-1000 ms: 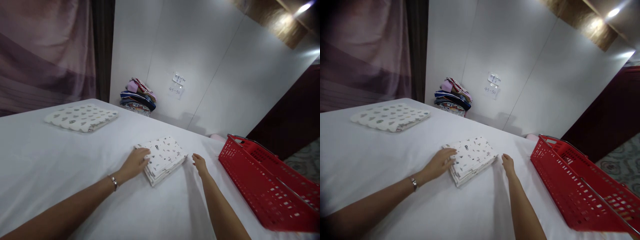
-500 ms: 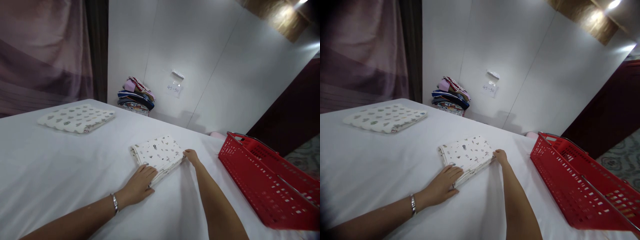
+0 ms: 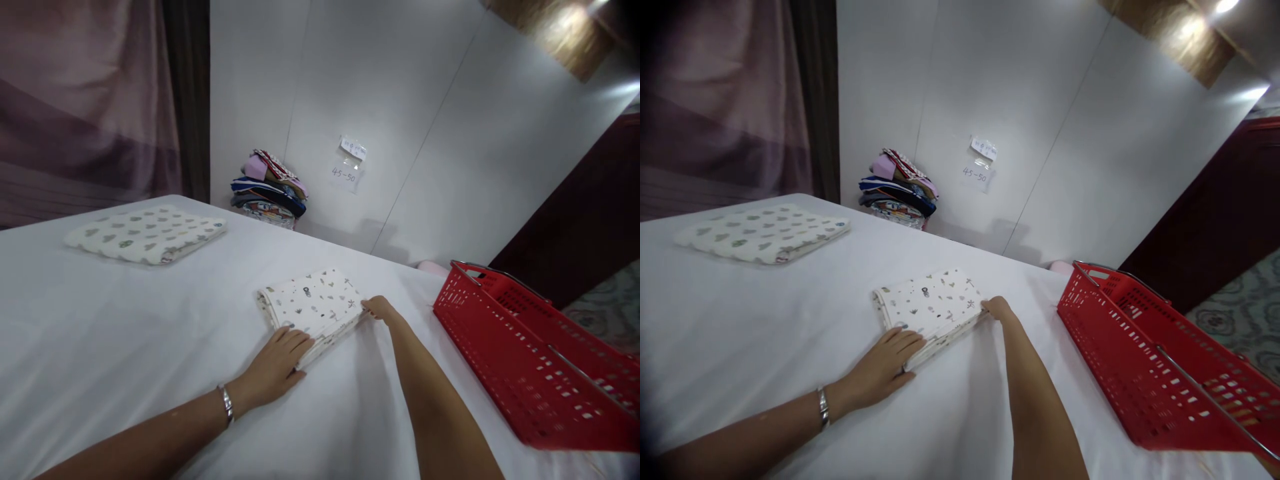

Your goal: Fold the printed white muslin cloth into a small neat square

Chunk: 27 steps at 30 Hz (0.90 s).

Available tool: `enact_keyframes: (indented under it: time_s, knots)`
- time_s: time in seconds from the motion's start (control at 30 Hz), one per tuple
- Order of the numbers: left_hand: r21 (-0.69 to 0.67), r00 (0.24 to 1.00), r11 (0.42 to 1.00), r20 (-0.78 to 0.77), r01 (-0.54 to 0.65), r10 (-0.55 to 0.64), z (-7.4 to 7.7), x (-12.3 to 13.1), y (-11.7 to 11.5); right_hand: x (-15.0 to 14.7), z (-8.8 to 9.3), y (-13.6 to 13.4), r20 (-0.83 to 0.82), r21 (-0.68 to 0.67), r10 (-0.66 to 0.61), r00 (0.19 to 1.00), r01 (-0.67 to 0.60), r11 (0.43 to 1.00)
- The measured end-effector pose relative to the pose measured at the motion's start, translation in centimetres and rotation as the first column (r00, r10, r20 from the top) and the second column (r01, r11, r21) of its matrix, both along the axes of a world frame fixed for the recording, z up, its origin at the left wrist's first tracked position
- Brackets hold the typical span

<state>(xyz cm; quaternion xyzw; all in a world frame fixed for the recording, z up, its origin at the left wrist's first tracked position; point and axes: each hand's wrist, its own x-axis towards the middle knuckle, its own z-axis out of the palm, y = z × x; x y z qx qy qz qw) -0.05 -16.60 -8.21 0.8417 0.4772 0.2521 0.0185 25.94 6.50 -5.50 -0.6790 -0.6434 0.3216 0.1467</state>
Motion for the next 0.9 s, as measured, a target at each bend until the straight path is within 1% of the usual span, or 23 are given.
enact_keyframes:
  time_s: [0.1, 0.17, 0.27, 0.37, 0.47, 0.6, 0.77, 0.9]
  knots:
    - [0.016, 1.0, 1.0, 0.008, 0.008, -0.008, -0.1, -0.1, 0.0, -0.4, 0.5, 0.2, 0.045, -0.045, -0.003, 0.999, 0.005, 0.999]
    - [0.025, 1.0, 1.0, 0.017, 0.01, -0.01, -0.1, -0.2, -0.1, -0.6, 0.8, 0.2, 0.047, -0.056, 0.0, 0.999, 0.003, 0.998]
    - [0.027, 1.0, 1.0, 0.023, 0.007, -0.008, -0.1, -0.2, -0.1, -0.8, 1.4, 0.0, 0.017, -0.045, 0.003, 1.0, -0.002, 0.999]
    - [0.028, 1.0, 1.0, 0.027, 0.007, -0.008, -0.3, -0.2, -0.1, -0.8, 1.5, -0.2, -0.008, -0.029, -0.008, 1.0, 0.008, 1.0]
    - [0.043, 0.999, 0.999, 0.038, 0.005, -0.007, -0.5, -0.2, -0.1, -0.6, 1.1, -0.4, -0.031, -0.008, -0.032, 0.999, 0.031, 0.999]
    - [0.036, 0.999, 0.999, 0.039, 0.002, -0.004, -0.6, -0.2, -0.1, -0.2, 0.0, -0.4, -0.051, 0.046, -0.048, 0.998, 0.05, 0.998]
    - [0.021, 0.999, 1.0, 0.035, -0.007, 0.006, -0.5, -0.2, 0.0, 0.2, -1.6, -0.2, 0.013, 0.095, -0.039, 0.999, 0.037, 0.995]
    - [0.041, 0.999, 0.999, 0.046, -0.005, 0.003, -0.6, -0.3, -0.2, 0.4, -2.0, -0.1, 0.064, 0.116, -0.014, 0.998, 0.006, 0.993]
